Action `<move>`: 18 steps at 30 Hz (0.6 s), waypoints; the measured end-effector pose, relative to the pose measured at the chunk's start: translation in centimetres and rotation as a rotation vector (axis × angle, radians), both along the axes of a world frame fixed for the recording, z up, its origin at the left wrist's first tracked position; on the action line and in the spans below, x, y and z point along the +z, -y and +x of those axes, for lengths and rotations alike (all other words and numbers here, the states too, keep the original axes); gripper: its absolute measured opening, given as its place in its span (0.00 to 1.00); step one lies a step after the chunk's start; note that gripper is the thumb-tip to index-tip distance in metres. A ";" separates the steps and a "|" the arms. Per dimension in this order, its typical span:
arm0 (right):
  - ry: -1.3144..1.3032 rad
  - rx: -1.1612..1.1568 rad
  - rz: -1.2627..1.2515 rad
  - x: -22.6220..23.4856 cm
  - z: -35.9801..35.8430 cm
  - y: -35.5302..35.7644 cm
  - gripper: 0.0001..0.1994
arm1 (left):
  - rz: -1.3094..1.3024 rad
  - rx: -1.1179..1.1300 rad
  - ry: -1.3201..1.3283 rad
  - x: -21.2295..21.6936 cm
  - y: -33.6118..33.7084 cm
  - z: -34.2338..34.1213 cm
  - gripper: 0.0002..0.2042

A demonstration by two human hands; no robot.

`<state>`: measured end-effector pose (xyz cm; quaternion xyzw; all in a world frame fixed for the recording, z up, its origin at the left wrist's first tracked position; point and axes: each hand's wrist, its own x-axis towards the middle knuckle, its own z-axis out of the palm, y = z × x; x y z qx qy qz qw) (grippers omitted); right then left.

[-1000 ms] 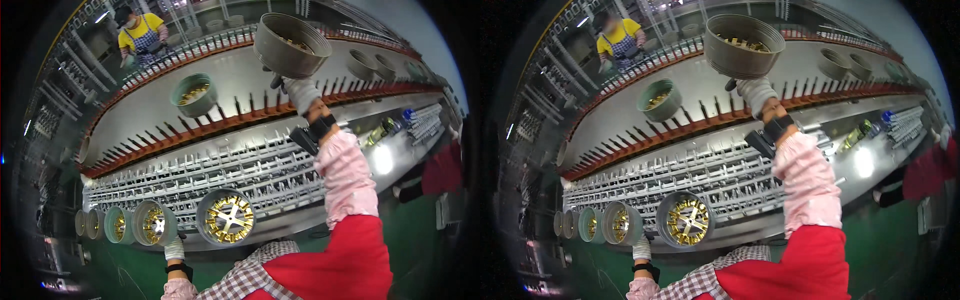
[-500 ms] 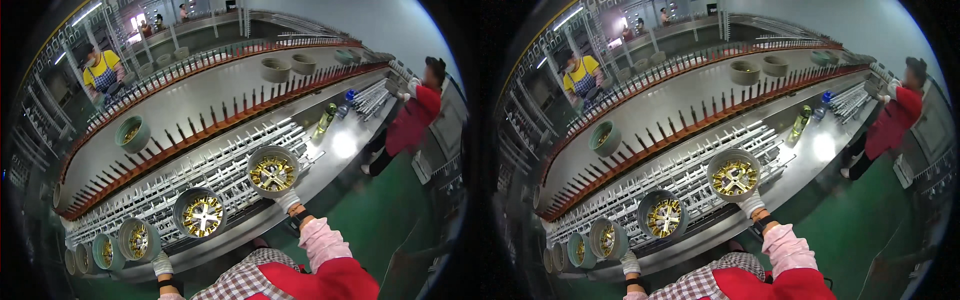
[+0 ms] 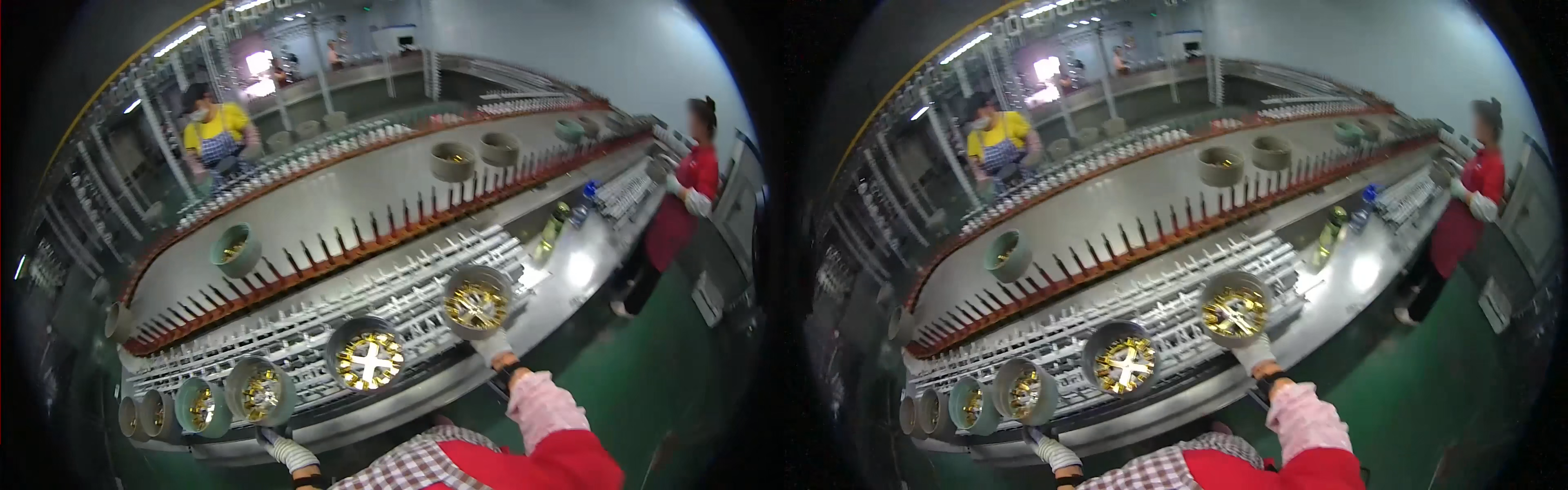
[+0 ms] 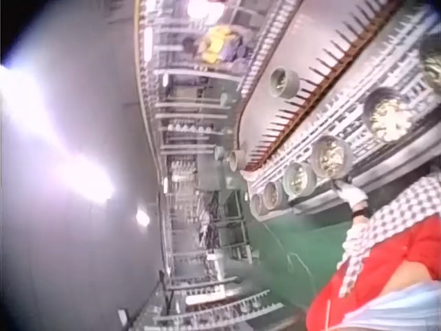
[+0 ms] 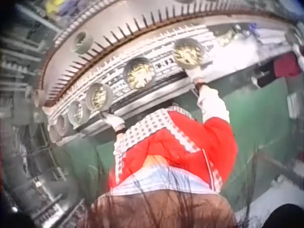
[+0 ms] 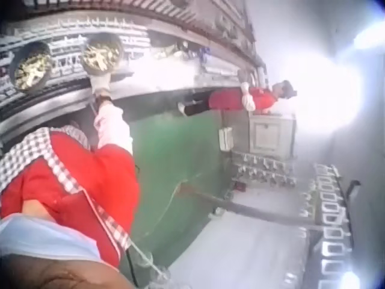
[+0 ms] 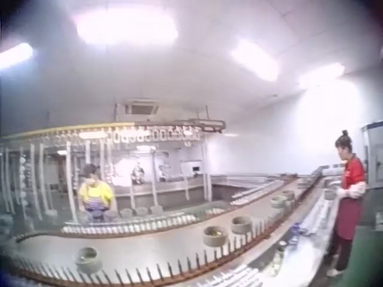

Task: The recorder is loading grey circular molds containing gold-colored inserts onto the pegs of a moving assembly line conveyor.

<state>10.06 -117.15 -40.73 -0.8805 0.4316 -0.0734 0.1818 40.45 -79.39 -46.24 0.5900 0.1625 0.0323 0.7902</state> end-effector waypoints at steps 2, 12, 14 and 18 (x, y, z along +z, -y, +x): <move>0.239 -0.035 0.023 -0.7 -2.1 -0.8 0.22 | -0.216 -0.001 -0.138 -0.5 -3.0 1.2 0.21; 0.932 -0.374 0.512 3.6 -9.7 -10.4 0.20 | -0.643 -0.401 0.205 2.1 -8.5 7.4 0.28; 0.883 -0.374 0.529 1.4 -11.1 -13.5 0.20 | -0.733 -0.330 0.122 3.9 -8.7 6.0 0.28; 0.710 -0.292 0.611 -3.7 -12.3 -18.2 0.20 | -0.762 -0.416 -0.044 12.4 -11.3 1.0 0.33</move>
